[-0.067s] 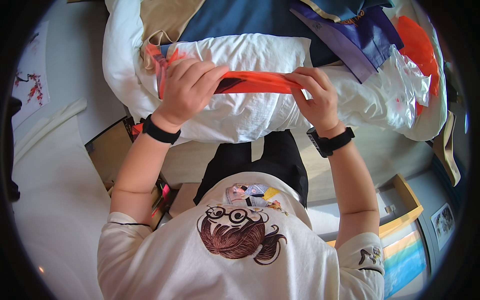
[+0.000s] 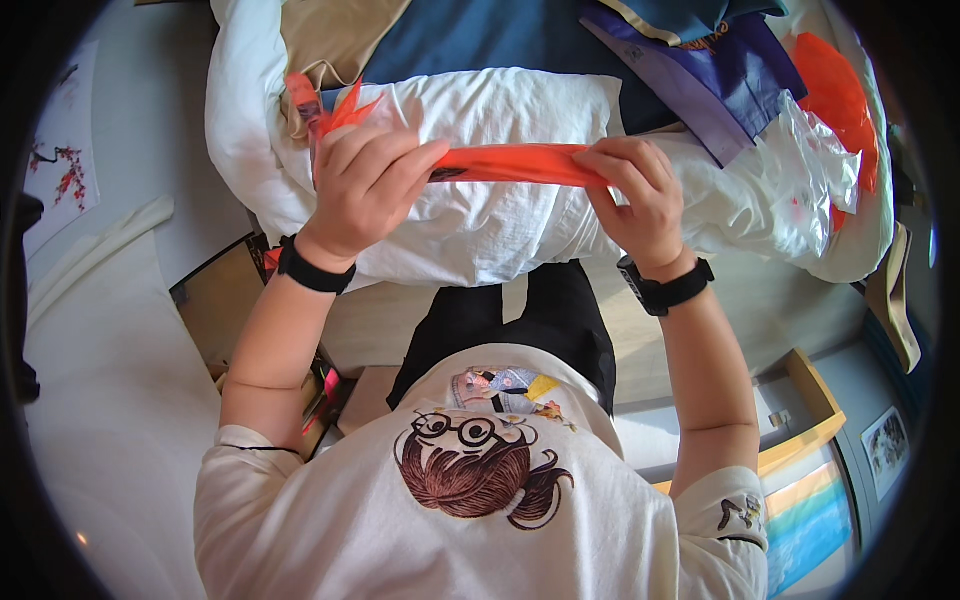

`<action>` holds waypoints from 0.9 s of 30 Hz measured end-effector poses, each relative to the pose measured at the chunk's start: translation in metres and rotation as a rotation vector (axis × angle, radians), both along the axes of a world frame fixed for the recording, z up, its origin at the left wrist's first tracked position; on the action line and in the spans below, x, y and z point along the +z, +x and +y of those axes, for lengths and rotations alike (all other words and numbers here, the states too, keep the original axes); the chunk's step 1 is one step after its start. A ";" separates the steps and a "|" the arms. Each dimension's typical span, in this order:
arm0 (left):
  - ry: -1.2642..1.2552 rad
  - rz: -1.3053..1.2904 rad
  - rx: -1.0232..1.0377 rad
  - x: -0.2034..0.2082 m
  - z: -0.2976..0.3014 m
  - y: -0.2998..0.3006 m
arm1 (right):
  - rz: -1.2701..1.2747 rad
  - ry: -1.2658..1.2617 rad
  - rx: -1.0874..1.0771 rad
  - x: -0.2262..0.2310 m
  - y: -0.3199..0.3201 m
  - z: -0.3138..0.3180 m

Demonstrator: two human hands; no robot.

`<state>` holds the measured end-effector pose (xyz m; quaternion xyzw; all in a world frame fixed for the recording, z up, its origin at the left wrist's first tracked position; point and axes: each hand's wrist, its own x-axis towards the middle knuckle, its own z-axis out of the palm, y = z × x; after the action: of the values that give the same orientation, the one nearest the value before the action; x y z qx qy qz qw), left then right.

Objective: The person folds several orange and white plastic bags on a bed. They smooth and crease each bag, then place the folded items into a small pile. The person handles the bags one at a time and uses both hands to align and fold them.

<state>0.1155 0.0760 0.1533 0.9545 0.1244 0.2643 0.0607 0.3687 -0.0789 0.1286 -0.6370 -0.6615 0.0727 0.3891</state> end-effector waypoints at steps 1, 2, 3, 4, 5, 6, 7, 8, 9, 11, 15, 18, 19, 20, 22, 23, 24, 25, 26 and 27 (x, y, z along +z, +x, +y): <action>0.026 -0.034 -0.007 0.009 -0.007 -0.008 | -0.067 0.041 0.058 0.010 0.002 -0.002; 0.039 -0.048 -0.001 0.014 -0.015 -0.016 | -0.076 0.098 0.115 0.016 0.001 -0.005; 0.043 -0.047 0.012 0.014 -0.022 -0.025 | -0.097 0.091 0.160 0.020 -0.001 -0.010; 0.020 -0.051 0.008 0.009 -0.029 -0.032 | -0.093 0.101 0.220 0.021 -0.004 -0.016; -0.011 -0.040 0.015 -0.001 -0.037 -0.039 | -0.121 0.085 0.271 0.021 -0.008 -0.023; -0.046 -0.023 0.027 -0.013 -0.045 -0.046 | -0.111 0.064 0.313 0.017 -0.015 -0.029; -0.111 0.009 0.047 -0.029 -0.054 -0.051 | -0.098 0.057 0.347 0.013 -0.021 -0.034; -0.179 0.046 0.072 -0.046 -0.064 -0.055 | -0.091 -0.001 0.405 0.009 -0.028 -0.040; -0.245 0.080 0.097 -0.063 -0.074 -0.059 | -0.081 -0.044 0.456 0.004 -0.036 -0.045; -0.374 0.129 0.156 -0.091 -0.098 -0.065 | -0.065 -0.119 0.549 -0.004 -0.051 -0.051; -0.525 0.185 0.347 -0.124 -0.131 -0.069 | -0.094 -0.246 0.709 -0.012 -0.065 -0.051; -0.599 0.129 0.497 -0.133 -0.143 -0.068 | -0.101 -0.281 0.796 -0.015 -0.067 -0.046; -0.607 0.099 0.538 -0.134 -0.146 -0.066 | -0.106 -0.278 0.819 -0.016 -0.067 -0.044; -0.622 0.071 0.565 -0.135 -0.148 -0.064 | -0.110 -0.277 0.842 -0.018 -0.065 -0.040; -0.654 0.009 0.614 -0.134 -0.159 -0.059 | -0.117 -0.287 0.874 -0.021 -0.064 -0.037; -0.701 0.018 0.628 -0.133 -0.166 -0.056 | -0.125 -0.289 0.888 -0.023 -0.063 -0.035; -0.736 0.015 0.638 -0.132 -0.172 -0.053 | -0.133 -0.289 0.903 -0.025 -0.063 -0.031; -0.772 0.015 0.650 -0.130 -0.179 -0.049 | -0.142 -0.285 0.915 -0.027 -0.063 -0.029; -0.754 -0.001 0.666 -0.128 -0.189 -0.044 | -0.150 -0.284 0.924 -0.028 -0.064 -0.027; -0.748 -0.026 0.671 -0.128 -0.196 -0.039 | -0.150 -0.281 0.930 -0.028 -0.065 -0.026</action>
<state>0.0762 -0.1199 0.0257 0.7715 0.5098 0.2185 0.3117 0.3037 -0.1047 0.1008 -0.3241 -0.8858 0.2811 0.1771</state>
